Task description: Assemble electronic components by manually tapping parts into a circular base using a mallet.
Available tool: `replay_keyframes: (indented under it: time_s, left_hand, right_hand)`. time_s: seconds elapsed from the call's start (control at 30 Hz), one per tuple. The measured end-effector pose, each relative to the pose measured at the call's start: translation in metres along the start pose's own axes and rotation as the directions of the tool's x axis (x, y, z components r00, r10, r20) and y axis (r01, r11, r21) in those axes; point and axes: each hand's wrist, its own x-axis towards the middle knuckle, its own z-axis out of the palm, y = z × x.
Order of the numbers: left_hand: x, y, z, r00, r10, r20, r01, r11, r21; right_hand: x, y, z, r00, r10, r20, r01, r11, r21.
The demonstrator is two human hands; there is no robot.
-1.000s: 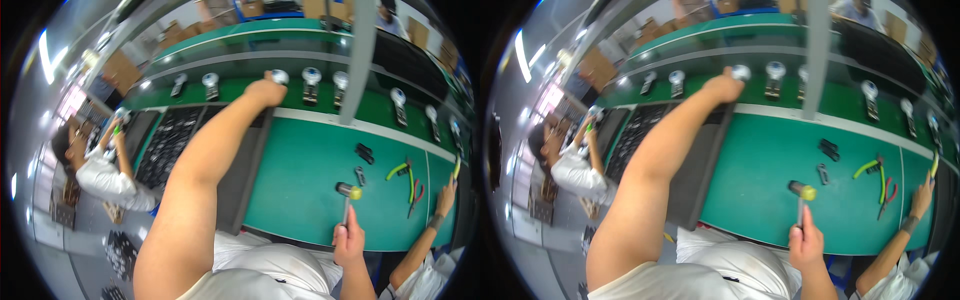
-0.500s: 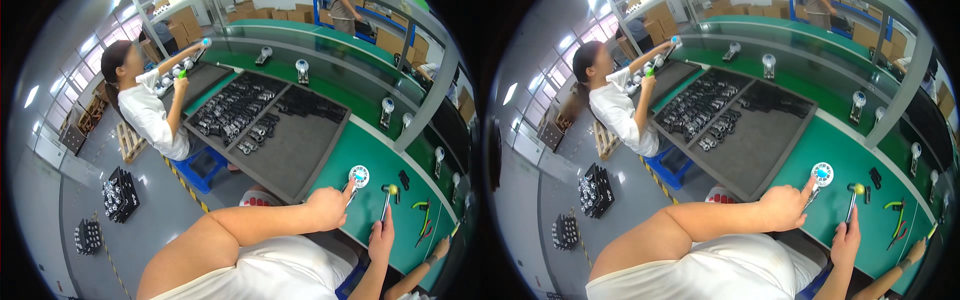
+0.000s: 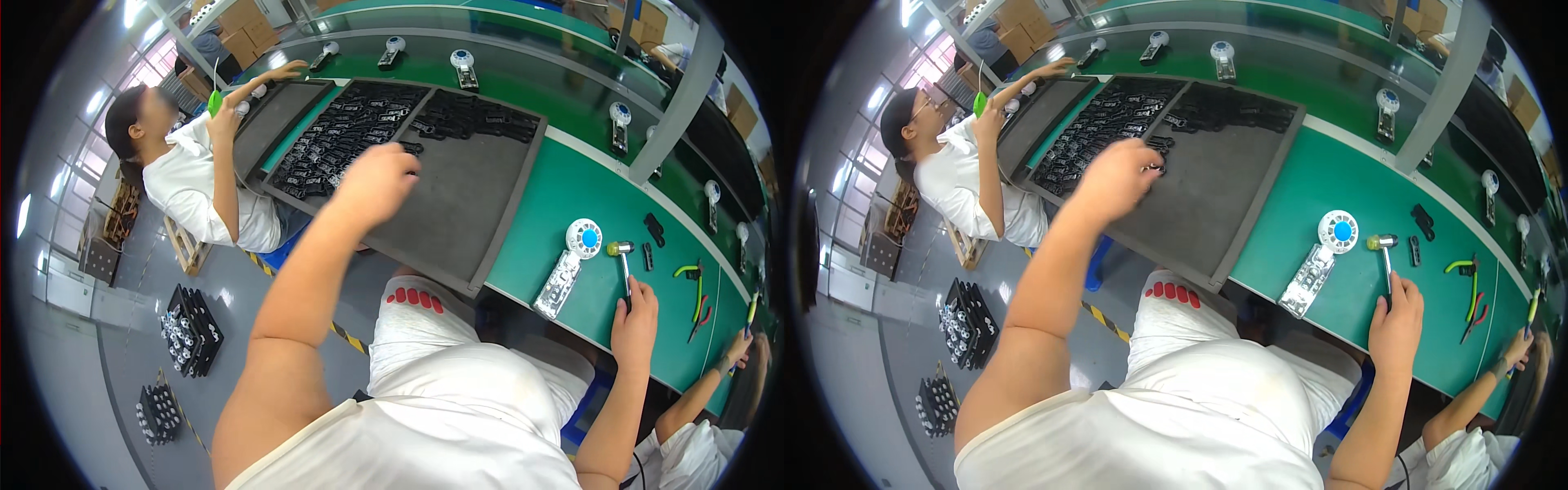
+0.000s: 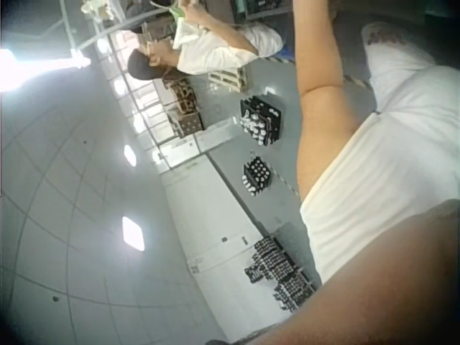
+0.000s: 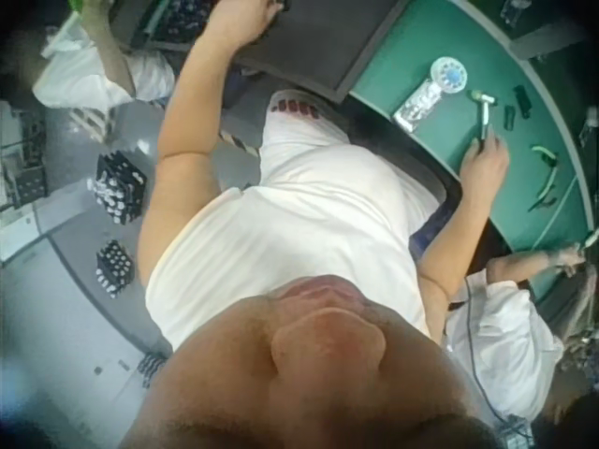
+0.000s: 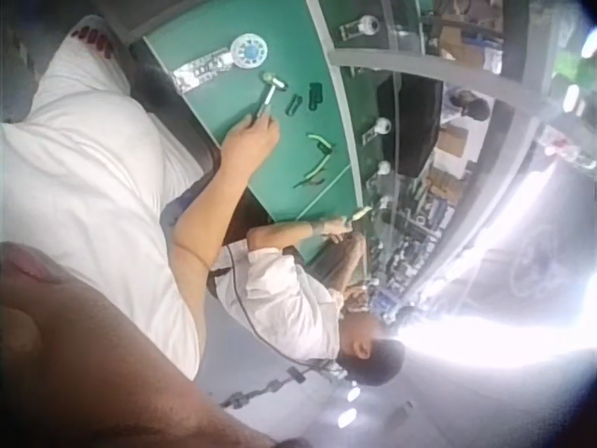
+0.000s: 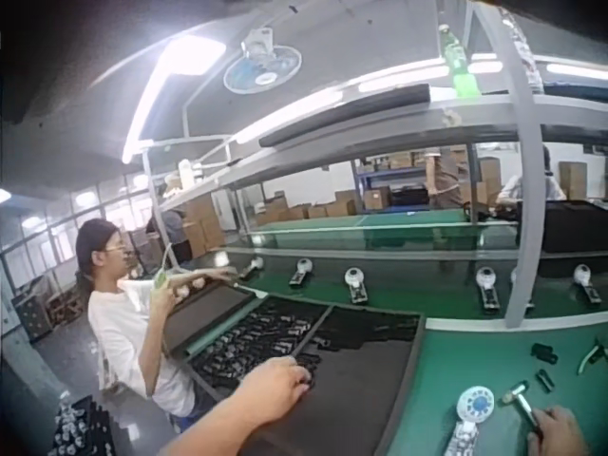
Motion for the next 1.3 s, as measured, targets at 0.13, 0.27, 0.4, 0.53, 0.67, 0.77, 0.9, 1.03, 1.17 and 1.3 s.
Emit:
replay_keyframes:
  time_s: [0.13, 0.27, 0.4, 0.53, 0.67, 0.77, 0.9, 1.03, 1.17, 1.3]
  left_hand:
    - [-0.010, -0.058, -0.003, 0.996, 0.068, 0.066, -0.075, 0.992, 0.105]
    - [-0.013, -0.079, 0.008, 0.980, 0.139, 0.144, -0.146, 0.989, 0.035]
    - [-0.013, -0.079, 0.009, 0.982, 0.160, 0.101, -0.155, 0.987, -0.052]
    - [-0.009, -0.060, -0.003, 0.992, 0.062, 0.111, -0.042, 0.983, -0.176]
    - [-0.015, -0.027, 0.007, 0.980, -0.048, 0.191, 0.145, 0.836, -0.529]
    - [-0.019, 0.007, 0.030, 0.946, -0.014, 0.325, 0.325, 0.084, -0.942]
    - [-0.030, 0.073, 0.050, 0.916, 0.234, 0.326, 0.389, -0.311, -0.868]
    - [-0.038, 0.125, 0.073, 0.865, 0.370, 0.338, 0.488, -0.469, -0.736]
    - [-0.040, 0.162, 0.087, 0.828, 0.453, 0.329, 0.546, -0.524, -0.653]
    - [-0.041, 0.180, 0.092, 0.825, 0.461, 0.327, 0.555, -0.546, -0.628]
  right_hand:
    - [0.005, -0.007, -0.001, 1.000, 0.021, 0.024, -0.021, 1.000, -0.008]
    - [0.008, -0.001, 0.001, 0.998, 0.047, 0.034, -0.048, 0.998, 0.029]
    - [0.010, -0.003, -0.008, 0.999, 0.033, 0.018, -0.033, 0.999, 0.037]
    - [-0.001, -0.029, -0.018, 0.994, -0.089, -0.062, 0.102, 0.964, 0.246]
    - [-0.014, -0.092, 0.002, 0.888, -0.458, -0.037, 0.443, 0.833, 0.331]
    - [-0.009, -0.097, 0.021, 0.908, -0.418, -0.038, 0.408, 0.858, 0.312]
    - [-0.001, -0.085, 0.018, 0.924, -0.380, -0.037, 0.365, 0.851, 0.377]
    - [0.004, -0.087, -0.001, 0.895, -0.413, -0.171, 0.441, 0.753, 0.488]
    - [0.010, -0.092, -0.008, 0.841, -0.440, -0.315, 0.539, 0.627, 0.563]
    - [0.011, -0.088, -0.005, 0.828, -0.456, -0.326, 0.557, 0.596, 0.579]
